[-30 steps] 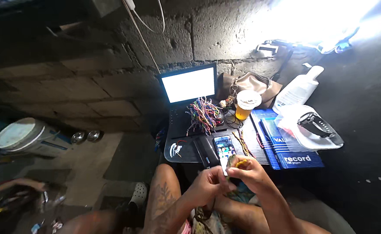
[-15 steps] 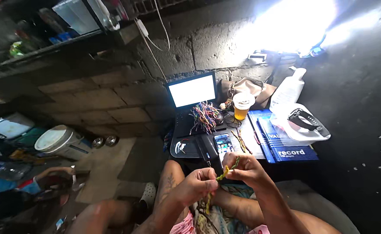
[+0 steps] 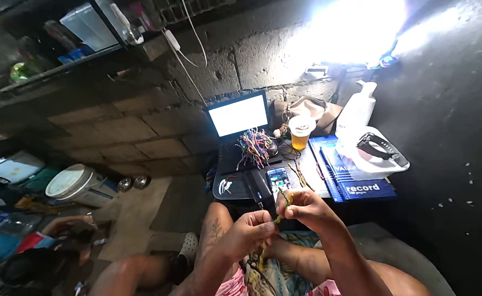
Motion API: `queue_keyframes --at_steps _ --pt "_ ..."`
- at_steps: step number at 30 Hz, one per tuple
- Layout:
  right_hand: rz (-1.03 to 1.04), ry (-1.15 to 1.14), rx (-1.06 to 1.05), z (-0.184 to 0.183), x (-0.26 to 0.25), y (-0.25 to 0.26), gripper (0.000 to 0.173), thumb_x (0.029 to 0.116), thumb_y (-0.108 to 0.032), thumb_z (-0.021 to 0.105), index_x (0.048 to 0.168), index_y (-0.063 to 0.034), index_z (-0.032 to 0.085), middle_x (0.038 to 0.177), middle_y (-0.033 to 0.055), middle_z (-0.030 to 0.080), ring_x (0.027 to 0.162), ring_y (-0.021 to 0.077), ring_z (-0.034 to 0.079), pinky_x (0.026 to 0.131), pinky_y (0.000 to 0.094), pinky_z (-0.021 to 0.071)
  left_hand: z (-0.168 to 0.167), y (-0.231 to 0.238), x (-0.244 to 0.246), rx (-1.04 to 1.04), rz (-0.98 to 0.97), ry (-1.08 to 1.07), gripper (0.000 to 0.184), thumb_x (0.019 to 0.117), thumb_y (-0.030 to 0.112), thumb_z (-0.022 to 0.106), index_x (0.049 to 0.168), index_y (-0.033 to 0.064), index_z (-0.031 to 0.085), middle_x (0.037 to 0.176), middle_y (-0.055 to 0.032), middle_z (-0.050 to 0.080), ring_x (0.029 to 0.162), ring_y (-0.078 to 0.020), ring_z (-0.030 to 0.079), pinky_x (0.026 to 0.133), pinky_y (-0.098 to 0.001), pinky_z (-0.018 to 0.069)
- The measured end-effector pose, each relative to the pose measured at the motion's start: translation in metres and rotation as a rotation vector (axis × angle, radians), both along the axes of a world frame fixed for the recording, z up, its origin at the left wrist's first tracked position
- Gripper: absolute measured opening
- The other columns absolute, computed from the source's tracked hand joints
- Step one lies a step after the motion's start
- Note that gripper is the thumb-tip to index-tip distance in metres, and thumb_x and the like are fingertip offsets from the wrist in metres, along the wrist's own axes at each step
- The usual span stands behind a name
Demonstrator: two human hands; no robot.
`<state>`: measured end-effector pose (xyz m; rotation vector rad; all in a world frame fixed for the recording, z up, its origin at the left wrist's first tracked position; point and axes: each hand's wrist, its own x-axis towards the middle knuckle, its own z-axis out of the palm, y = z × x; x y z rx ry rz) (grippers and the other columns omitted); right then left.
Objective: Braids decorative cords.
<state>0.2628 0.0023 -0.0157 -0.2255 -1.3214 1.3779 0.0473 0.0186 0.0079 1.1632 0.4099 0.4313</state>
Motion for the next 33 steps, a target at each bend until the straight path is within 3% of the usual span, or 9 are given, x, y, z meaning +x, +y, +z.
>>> queue_keyframes --at_steps 3,6,8,11,14,16,21,26,33 --pt "-0.145 -0.005 -0.017 0.002 -0.005 -0.003 0.008 0.0937 -0.026 0.073 0.096 -0.0192 0.076 0.093 -0.0130 0.074 0.088 -0.0050 0.067 0.080 0.0151 0.0558 -0.007 -0.002 0.002 0.052 0.052 -0.037 0.011 0.0899 0.030 0.077 0.086 0.0276 0.067 0.082 0.0139 0.068 0.073 0.0050 0.062 0.068 -0.0137 0.0505" --pt "-0.392 -0.055 -0.128 0.006 -0.015 -0.006 0.004 0.0922 -0.014 0.072 0.088 -0.0158 0.073 0.081 -0.0139 0.070 0.075 -0.0052 0.065 0.071 0.0147 0.0547 -0.004 -0.012 0.010 0.762 0.444 0.144 0.019 0.0920 0.019 0.075 0.085 0.0078 0.061 0.080 0.0054 0.060 0.071 0.0044 0.056 0.066 -0.0110 0.0485" --pt "-0.484 -0.104 -0.156 0.007 -0.018 -0.005 0.005 0.0919 -0.012 0.071 0.087 -0.0146 0.071 0.078 -0.0144 0.068 0.071 -0.0057 0.062 0.069 0.0143 0.0533 0.001 -0.013 0.012 0.974 0.520 0.269 0.024 0.0911 0.020 0.075 0.084 0.0009 0.062 0.077 -0.0007 0.060 0.070 0.0020 0.056 0.066 -0.0113 0.0487" --pt "-0.421 -0.117 -0.122 0.007 -0.010 -0.005 0.005 0.0920 -0.015 0.072 0.088 -0.0162 0.072 0.082 -0.0146 0.068 0.075 -0.0054 0.063 0.072 0.0149 0.0544 0.006 -0.010 0.008 0.546 0.276 0.244 0.018 0.0976 0.030 0.067 0.097 0.0117 0.064 0.082 0.0135 0.063 0.074 0.0055 0.060 0.070 -0.0149 0.0513" --pt "-0.331 -0.083 -0.069 0.006 -0.005 -0.005 0.003 0.0925 -0.018 0.073 0.090 -0.0183 0.074 0.088 -0.0148 0.070 0.083 -0.0054 0.065 0.077 0.0149 0.0556 0.002 -0.001 0.002 0.209 0.014 0.074 0.029 0.1033 0.040 0.057 0.114 0.0163 0.071 0.095 0.0116 0.073 0.085 -0.0003 0.068 0.079 -0.0210 0.0568" --pt "-0.316 -0.074 -0.051 0.004 -0.006 -0.004 0.002 0.0923 -0.017 0.073 0.090 -0.0179 0.074 0.088 -0.0148 0.071 0.083 -0.0055 0.066 0.077 0.0146 0.0557 0.000 0.000 0.001 0.156 -0.023 0.028 0.021 0.1011 0.032 0.063 0.110 0.0181 0.076 0.097 0.0101 0.075 0.088 -0.0008 0.070 0.082 -0.0212 0.0574" --pt "-0.430 -0.110 0.026 -0.002 -0.007 0.002 0.006 0.0936 -0.021 0.072 0.090 -0.0160 0.074 0.088 -0.0142 0.068 0.085 -0.0057 0.063 0.078 0.0146 0.0537 -0.002 0.002 0.003 0.292 0.091 0.075 0.003 0.0947 0.016 0.071 0.095 0.0191 0.073 0.094 0.0117 0.074 0.088 0.0021 0.069 0.081 -0.0192 0.0563" --pt "-0.670 -0.139 -0.151 0.001 -0.019 0.005 0.010 0.0955 -0.015 0.065 0.087 -0.0145 0.069 0.080 -0.0124 0.068 0.074 -0.0036 0.063 0.072 0.0167 0.0542 0.001 -0.005 0.014 0.760 0.462 0.350 0.018 0.0956 0.017 0.069 0.100 -0.0002 0.069 0.087 0.0029 0.066 0.074 0.0042 0.059 0.070 -0.0123 0.0511" --pt "-0.016 0.041 -0.046 -0.006 0.004 0.009 0.019 0.0938 -0.025 0.073 0.113 -0.0208 0.073 0.104 -0.0118 0.072 0.090 -0.0039 0.065 0.080 0.0152 0.0540 -0.004 0.004 0.000 -0.057 0.012 -0.005 0.012 0.1013 0.024 0.060 0.101 0.0192 0.070 0.084 0.0104 0.069 0.074 0.0004 0.065 0.071 -0.0172 0.0549"
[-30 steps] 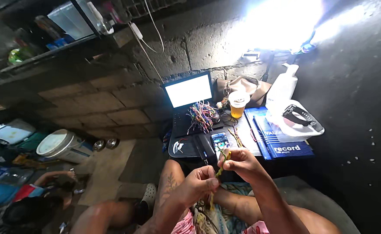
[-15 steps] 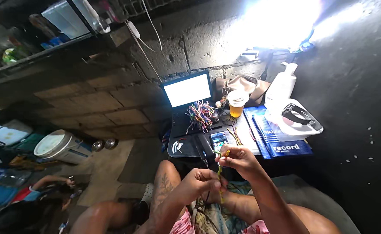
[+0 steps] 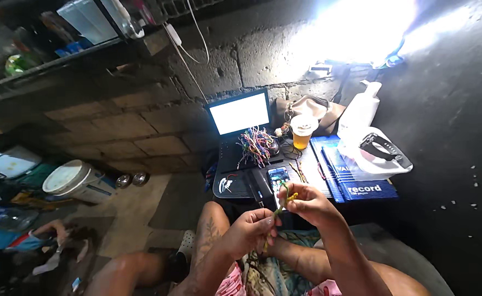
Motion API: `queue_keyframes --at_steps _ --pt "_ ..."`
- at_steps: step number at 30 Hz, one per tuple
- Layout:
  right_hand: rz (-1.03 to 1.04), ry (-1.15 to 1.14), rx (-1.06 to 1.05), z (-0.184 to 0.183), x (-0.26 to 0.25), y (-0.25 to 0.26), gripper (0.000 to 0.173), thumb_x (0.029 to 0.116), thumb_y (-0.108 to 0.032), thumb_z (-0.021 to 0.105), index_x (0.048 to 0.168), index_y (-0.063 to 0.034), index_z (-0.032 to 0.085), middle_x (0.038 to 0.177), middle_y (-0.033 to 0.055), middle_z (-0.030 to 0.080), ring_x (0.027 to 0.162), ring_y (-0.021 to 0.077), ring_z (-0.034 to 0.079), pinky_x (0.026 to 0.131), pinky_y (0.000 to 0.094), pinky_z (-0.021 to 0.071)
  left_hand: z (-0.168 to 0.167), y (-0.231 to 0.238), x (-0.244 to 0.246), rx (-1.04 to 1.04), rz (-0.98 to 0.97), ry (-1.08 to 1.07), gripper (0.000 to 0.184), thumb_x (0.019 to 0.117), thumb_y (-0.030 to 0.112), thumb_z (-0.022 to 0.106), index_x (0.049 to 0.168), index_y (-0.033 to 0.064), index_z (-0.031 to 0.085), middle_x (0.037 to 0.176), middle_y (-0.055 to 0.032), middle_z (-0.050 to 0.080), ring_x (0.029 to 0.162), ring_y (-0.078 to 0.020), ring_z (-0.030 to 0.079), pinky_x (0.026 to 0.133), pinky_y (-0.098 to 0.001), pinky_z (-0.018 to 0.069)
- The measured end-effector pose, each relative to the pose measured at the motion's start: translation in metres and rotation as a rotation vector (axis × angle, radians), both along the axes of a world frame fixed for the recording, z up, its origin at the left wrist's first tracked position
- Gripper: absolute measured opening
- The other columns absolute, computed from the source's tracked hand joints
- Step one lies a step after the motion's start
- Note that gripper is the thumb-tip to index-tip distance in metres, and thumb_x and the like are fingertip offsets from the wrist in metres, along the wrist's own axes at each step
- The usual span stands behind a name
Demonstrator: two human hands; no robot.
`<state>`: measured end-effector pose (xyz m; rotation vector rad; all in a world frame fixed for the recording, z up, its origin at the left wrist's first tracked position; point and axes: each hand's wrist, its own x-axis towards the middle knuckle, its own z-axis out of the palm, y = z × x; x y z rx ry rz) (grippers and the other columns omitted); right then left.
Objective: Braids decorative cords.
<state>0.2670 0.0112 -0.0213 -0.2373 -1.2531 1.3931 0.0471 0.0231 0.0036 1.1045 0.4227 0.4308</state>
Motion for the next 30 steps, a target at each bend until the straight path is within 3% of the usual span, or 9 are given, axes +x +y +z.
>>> queue_keyframes --at_steps 5,9,12,14,16,18,21,25,30 --pt "0.080 0.049 0.105 -0.007 0.000 0.001 0.013 0.0927 -0.025 0.075 0.105 -0.0193 0.076 0.098 -0.0105 0.073 0.091 -0.0016 0.067 0.079 0.0169 0.0554 -0.009 0.001 -0.005 -0.170 -0.234 -0.125 0.014 0.1012 0.032 0.063 0.102 0.0220 0.073 0.085 0.0104 0.070 0.076 0.0014 0.066 0.073 -0.0162 0.0541" --pt "-0.069 0.093 0.041 -0.001 -0.007 -0.005 0.009 0.0897 -0.024 0.078 0.098 -0.0194 0.078 0.094 -0.0101 0.075 0.088 -0.0023 0.069 0.079 0.0162 0.0568 -0.009 -0.004 0.002 -0.043 -0.130 -0.115 0.004 0.0922 0.025 0.075 0.091 0.0269 0.071 0.088 0.0111 0.072 0.079 0.0021 0.067 0.074 -0.0158 0.0544" --pt "-0.303 0.064 -0.102 0.009 -0.013 -0.012 0.003 0.0872 -0.019 0.079 0.089 -0.0175 0.077 0.083 -0.0096 0.074 0.076 -0.0024 0.068 0.073 0.0164 0.0576 -0.002 -0.012 0.010 0.296 0.135 0.019 0.013 0.0912 0.015 0.073 0.088 0.0211 0.063 0.081 0.0137 0.066 0.073 0.0054 0.061 0.068 -0.0139 0.0509" --pt "-0.563 -0.075 -0.129 0.011 -0.017 -0.011 0.005 0.0882 -0.013 0.075 0.084 -0.0149 0.073 0.076 -0.0102 0.071 0.070 -0.0025 0.065 0.068 0.0163 0.0554 0.003 -0.015 0.014 0.755 0.347 0.226 0.012 0.0931 0.015 0.072 0.091 0.0044 0.066 0.083 0.0048 0.061 0.073 0.0042 0.057 0.069 -0.0118 0.0489" --pt "-0.754 -0.207 -0.109 0.009 -0.019 -0.007 0.008 0.0900 -0.013 0.071 0.082 -0.0129 0.070 0.074 -0.0105 0.069 0.069 -0.0024 0.064 0.068 0.0164 0.0541 0.003 -0.015 0.018 1.042 0.472 0.375 0.019 0.0949 0.018 0.069 0.095 -0.0013 0.070 0.085 -0.0047 0.064 0.077 -0.0004 0.059 0.072 -0.0131 0.0492" --pt "-0.683 -0.190 -0.143 0.010 -0.016 -0.005 0.007 0.0920 -0.013 0.069 0.085 -0.0133 0.069 0.076 -0.0106 0.069 0.071 -0.0017 0.065 0.071 0.0175 0.0553 0.005 -0.015 0.018 0.949 0.456 0.426 0.021 0.0977 0.021 0.066 0.101 0.0005 0.068 0.088 -0.0014 0.065 0.076 0.0018 0.059 0.071 -0.0131 0.0490" --pt "-0.306 -0.075 -0.136 0.009 -0.003 -0.006 0.010 0.0935 -0.020 0.071 0.101 -0.0148 0.074 0.093 -0.0100 0.073 0.082 -0.0016 0.066 0.077 0.0178 0.0560 0.008 -0.012 0.012 0.516 0.253 0.312 0.012 0.0998 0.020 0.061 0.103 0.0087 0.062 0.084 0.0108 0.062 0.074 0.0035 0.060 0.071 -0.0166 0.0517" --pt "0.037 -0.022 0.051 0.002 0.009 -0.004 0.020 0.0957 -0.028 0.071 0.113 -0.0195 0.076 0.107 -0.0110 0.073 0.091 -0.0040 0.067 0.079 0.0142 0.0555 0.001 -0.005 0.001 0.180 -0.062 0.058 0.011 0.1025 0.024 0.059 0.104 0.0190 0.069 0.091 0.0129 0.070 0.082 0.0015 0.065 0.077 -0.0187 0.0550" --pt "0.231 0.063 0.221 -0.006 0.011 -0.001 0.020 0.0971 -0.031 0.069 0.110 -0.0167 0.076 0.096 -0.0080 0.074 0.083 -0.0022 0.066 0.072 0.0159 0.0527 -0.004 -0.002 0.000 -0.086 -0.345 -0.135 0.022 0.1050 0.030 0.056 0.111 0.0188 0.074 0.091 0.0088 0.073 0.082 0.0022 0.066 0.078 -0.0163 0.0536"
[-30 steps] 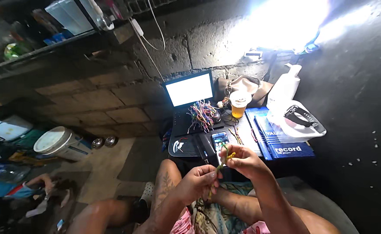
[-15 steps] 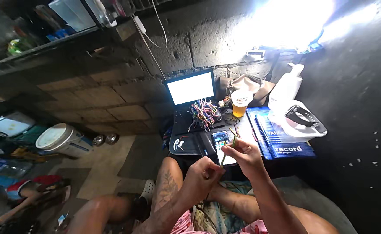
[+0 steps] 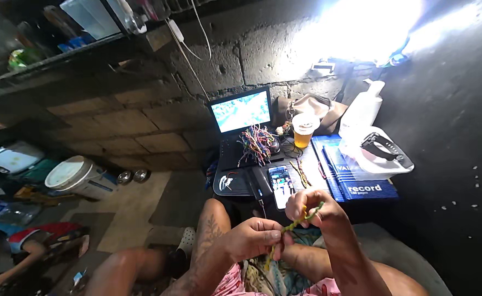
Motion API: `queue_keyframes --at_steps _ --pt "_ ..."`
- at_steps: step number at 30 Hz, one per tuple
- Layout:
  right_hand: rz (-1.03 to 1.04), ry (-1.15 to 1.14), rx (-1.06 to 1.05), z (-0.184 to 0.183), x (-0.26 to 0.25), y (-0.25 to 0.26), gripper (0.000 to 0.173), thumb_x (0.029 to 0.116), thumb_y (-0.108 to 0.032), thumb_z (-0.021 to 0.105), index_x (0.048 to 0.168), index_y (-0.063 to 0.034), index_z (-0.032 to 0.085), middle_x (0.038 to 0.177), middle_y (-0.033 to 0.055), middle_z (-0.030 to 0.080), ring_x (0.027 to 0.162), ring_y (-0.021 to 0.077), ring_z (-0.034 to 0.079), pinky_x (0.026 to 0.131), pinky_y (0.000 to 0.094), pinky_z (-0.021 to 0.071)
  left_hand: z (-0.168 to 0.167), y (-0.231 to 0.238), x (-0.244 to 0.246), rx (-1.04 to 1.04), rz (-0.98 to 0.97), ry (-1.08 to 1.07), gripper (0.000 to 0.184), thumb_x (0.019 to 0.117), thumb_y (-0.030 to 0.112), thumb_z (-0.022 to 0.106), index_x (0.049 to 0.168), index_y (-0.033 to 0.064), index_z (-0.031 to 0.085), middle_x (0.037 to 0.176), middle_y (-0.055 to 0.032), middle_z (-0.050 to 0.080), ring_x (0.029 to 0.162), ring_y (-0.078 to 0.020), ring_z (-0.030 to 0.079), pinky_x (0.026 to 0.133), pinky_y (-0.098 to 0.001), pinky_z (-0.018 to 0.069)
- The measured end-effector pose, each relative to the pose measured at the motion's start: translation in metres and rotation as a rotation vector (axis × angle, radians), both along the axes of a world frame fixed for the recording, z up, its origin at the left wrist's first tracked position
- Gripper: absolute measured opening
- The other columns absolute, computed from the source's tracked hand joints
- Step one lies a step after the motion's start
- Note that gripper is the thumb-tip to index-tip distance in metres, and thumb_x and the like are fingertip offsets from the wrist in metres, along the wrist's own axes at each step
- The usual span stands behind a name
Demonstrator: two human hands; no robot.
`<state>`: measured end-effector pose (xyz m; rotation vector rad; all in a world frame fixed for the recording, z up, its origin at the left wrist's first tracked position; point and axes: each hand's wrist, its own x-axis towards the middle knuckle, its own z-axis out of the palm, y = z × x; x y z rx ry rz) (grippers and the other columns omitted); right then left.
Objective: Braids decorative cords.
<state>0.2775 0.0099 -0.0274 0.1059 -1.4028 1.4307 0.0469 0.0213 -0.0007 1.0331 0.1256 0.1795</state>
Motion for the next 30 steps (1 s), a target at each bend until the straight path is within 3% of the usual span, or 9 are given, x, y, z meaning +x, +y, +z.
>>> queue_keyframes --at_steps 4,8,11,13,14,18,22,26,30 --pt "-0.006 0.098 0.028 0.003 -0.007 -0.003 0.013 0.0948 -0.030 0.072 0.098 -0.0176 0.075 0.087 -0.0103 0.072 0.082 -0.0007 0.065 0.076 0.0202 0.0517 -0.007 -0.003 0.005 -0.064 -0.078 -0.062 0.018 0.1017 0.029 0.063 0.110 0.0195 0.075 0.096 0.0078 0.075 0.084 0.0020 0.068 0.079 -0.0156 0.0541" --pt "-0.281 0.091 -0.056 0.008 -0.006 -0.009 0.006 0.0936 -0.025 0.073 0.099 -0.0224 0.074 0.088 -0.0136 0.070 0.082 -0.0035 0.063 0.074 0.0169 0.0510 -0.010 -0.011 0.011 0.034 0.182 -0.088 0.007 0.0926 0.022 0.074 0.097 0.0265 0.073 0.093 0.0114 0.072 0.084 0.0027 0.066 0.077 -0.0159 0.0531" --pt "-0.664 -0.009 -0.167 0.017 -0.011 -0.014 0.003 0.0915 -0.023 0.075 0.090 -0.0217 0.074 0.084 -0.0138 0.069 0.074 -0.0053 0.063 0.068 0.0131 0.0532 0.000 -0.020 0.016 0.553 0.563 0.046 0.008 0.0927 0.010 0.071 0.093 0.0144 0.064 0.089 0.0101 0.065 0.079 0.0054 0.061 0.071 -0.0131 0.0513" --pt "-0.872 -0.059 -0.233 0.020 -0.017 -0.014 0.007 0.0909 -0.018 0.074 0.085 -0.0203 0.071 0.080 -0.0133 0.068 0.070 -0.0048 0.062 0.065 0.0131 0.0531 0.003 -0.020 0.019 0.942 0.756 0.146 0.013 0.0949 0.014 0.071 0.094 0.0009 0.066 0.086 0.0011 0.065 0.076 0.0039 0.059 0.070 -0.0118 0.0504" --pt "-0.908 -0.067 -0.265 0.020 -0.018 -0.013 0.009 0.0909 -0.016 0.073 0.084 -0.0196 0.069 0.078 -0.0128 0.068 0.069 -0.0041 0.062 0.065 0.0137 0.0529 0.004 -0.019 0.019 0.987 0.786 0.181 0.015 0.0956 0.015 0.070 0.096 0.0003 0.067 0.086 0.0016 0.066 0.076 0.0045 0.059 0.071 -0.0116 0.0503" --pt "-0.612 -0.066 -0.404 0.020 -0.007 -0.010 0.004 0.0933 -0.021 0.071 0.092 -0.0176 0.072 0.084 -0.0085 0.071 0.075 -0.0003 0.065 0.073 0.0179 0.0551 0.016 -0.016 0.014 0.560 0.652 0.214 0.003 0.0974 0.010 0.064 0.100 0.0115 0.064 0.087 0.0124 0.069 0.079 0.0029 0.065 0.076 -0.0176 0.0552" --pt "-0.243 -0.037 -0.346 0.010 -0.002 -0.003 0.024 0.0938 -0.034 0.072 0.110 -0.0166 0.078 0.100 -0.0080 0.074 0.085 -0.0019 0.066 0.078 0.0162 0.0546 0.015 -0.012 0.008 0.308 0.466 0.151 0.005 0.1003 0.016 0.062 0.100 0.0189 0.066 0.092 0.0122 0.072 0.082 0.0011 0.068 0.079 -0.0192 0.0569" --pt "-0.080 0.078 -0.151 -0.002 -0.001 0.008 0.017 0.0951 -0.034 0.071 0.103 -0.0210 0.078 0.100 -0.0091 0.073 0.089 0.0002 0.066 0.078 0.0186 0.0540 0.006 -0.005 0.004 0.064 0.196 0.071 0.014 0.1028 0.027 0.061 0.105 0.0196 0.073 0.089 0.0096 0.073 0.078 0.0029 0.067 0.074 -0.0151 0.0546" --pt "-0.095 0.113 -0.104 -0.001 -0.005 0.006 0.011 0.0935 -0.030 0.073 0.098 -0.0217 0.078 0.095 -0.0103 0.072 0.086 -0.0003 0.065 0.074 0.0188 0.0518 -0.007 -0.006 0.006 -0.067 0.056 -0.007 0.013 0.0970 0.027 0.070 0.106 0.0207 0.077 0.094 0.0075 0.075 0.083 0.0015 0.069 0.079 -0.0160 0.0553"
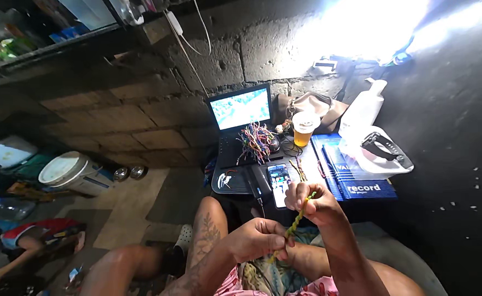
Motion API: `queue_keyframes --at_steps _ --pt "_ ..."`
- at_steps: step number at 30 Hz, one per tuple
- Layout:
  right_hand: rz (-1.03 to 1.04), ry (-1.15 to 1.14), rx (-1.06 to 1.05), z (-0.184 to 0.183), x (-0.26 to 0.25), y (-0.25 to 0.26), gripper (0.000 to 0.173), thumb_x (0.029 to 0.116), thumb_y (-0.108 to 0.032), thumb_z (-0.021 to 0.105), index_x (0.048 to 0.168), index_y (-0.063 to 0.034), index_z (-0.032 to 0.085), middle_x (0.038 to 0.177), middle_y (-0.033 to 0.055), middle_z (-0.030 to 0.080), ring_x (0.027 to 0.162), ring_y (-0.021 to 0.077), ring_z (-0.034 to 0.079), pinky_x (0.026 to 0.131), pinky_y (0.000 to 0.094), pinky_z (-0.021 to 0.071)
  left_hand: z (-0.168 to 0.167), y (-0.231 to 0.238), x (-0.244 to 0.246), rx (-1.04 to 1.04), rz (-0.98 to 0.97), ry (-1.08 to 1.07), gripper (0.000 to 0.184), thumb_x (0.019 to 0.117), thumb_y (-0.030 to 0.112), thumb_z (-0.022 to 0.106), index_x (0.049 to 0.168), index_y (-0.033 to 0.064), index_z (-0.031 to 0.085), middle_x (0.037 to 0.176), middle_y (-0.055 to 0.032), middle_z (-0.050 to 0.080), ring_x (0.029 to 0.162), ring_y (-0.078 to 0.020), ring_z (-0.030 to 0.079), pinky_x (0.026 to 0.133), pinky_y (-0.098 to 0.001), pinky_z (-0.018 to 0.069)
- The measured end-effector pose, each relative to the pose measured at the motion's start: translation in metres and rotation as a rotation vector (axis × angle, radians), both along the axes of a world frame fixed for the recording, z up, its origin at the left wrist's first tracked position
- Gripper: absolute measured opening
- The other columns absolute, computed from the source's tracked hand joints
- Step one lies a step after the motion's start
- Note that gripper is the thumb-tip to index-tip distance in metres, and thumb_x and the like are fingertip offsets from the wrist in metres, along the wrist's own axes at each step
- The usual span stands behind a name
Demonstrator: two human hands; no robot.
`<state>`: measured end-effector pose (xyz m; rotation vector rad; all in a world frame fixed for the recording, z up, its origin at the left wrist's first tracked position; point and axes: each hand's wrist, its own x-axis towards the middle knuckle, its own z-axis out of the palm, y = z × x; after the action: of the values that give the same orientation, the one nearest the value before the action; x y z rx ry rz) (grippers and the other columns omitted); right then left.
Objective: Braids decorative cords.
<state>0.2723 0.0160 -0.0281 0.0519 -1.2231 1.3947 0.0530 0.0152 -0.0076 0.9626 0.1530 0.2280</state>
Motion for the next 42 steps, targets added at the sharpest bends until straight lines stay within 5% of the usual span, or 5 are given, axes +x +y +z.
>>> queue_keyframes --at_steps 8,19,25,31,42 --pt "-0.922 -0.325 -0.274 0.016 -0.016 -0.011 0.006 0.0911 -0.012 0.071 0.086 -0.0148 0.069 0.080 -0.0120 0.069 0.072 -0.0034 0.064 0.068 0.0146 0.0543 0.008 -0.008 0.010 1.247 0.838 0.391 0.019 0.0958 0.019 0.069 0.096 0.0007 0.071 0.087 -0.0050 0.068 0.082 -0.0035 0.063 0.078 -0.0168 0.0522" --pt "-0.074 -0.130 -0.005 0.003 0.018 -0.003 0.014 0.0944 -0.028 0.073 0.107 -0.0206 0.075 0.094 -0.0102 0.073 0.082 -0.0019 0.066 0.073 0.0167 0.0545 0.010 0.001 -0.008 0.135 0.162 0.127 0.016 0.1025 0.027 0.061 0.107 0.0193 0.074 0.090 0.0096 0.073 0.079 0.0019 0.068 0.074 -0.0162 0.0555" --pt "-0.104 -0.149 -0.002 0.006 0.014 -0.008 0.007 0.0931 -0.023 0.075 0.099 -0.0196 0.074 0.090 -0.0107 0.072 0.082 -0.0016 0.066 0.074 0.0173 0.0541 -0.009 -0.005 -0.001 0.240 0.156 0.019 0.012 0.0926 0.016 0.074 0.094 0.0260 0.067 0.091 0.0139 0.070 0.082 0.0055 0.065 0.074 -0.0145 0.0529" --pt "-0.889 -0.462 -0.222 0.018 -0.006 -0.016 0.008 0.0907 -0.015 0.072 0.085 -0.0146 0.066 0.077 -0.0127 0.067 0.070 -0.0053 0.062 0.066 0.0128 0.0528 0.000 -0.008 0.007 1.277 0.753 0.250 0.016 0.0955 0.013 0.069 0.092 -0.0024 0.067 0.081 -0.0070 0.061 0.074 -0.0025 0.058 0.070 -0.0121 0.0494" --pt "-0.074 -0.177 -0.068 0.004 0.010 -0.005 0.019 0.0937 -0.034 0.073 0.106 -0.0198 0.075 0.099 -0.0096 0.073 0.088 -0.0005 0.067 0.078 0.0180 0.0557 0.007 -0.002 -0.004 0.283 0.254 0.201 0.013 0.1030 0.021 0.057 0.104 0.0173 0.070 0.088 0.0111 0.072 0.078 0.0018 0.066 0.073 -0.0172 0.0539"
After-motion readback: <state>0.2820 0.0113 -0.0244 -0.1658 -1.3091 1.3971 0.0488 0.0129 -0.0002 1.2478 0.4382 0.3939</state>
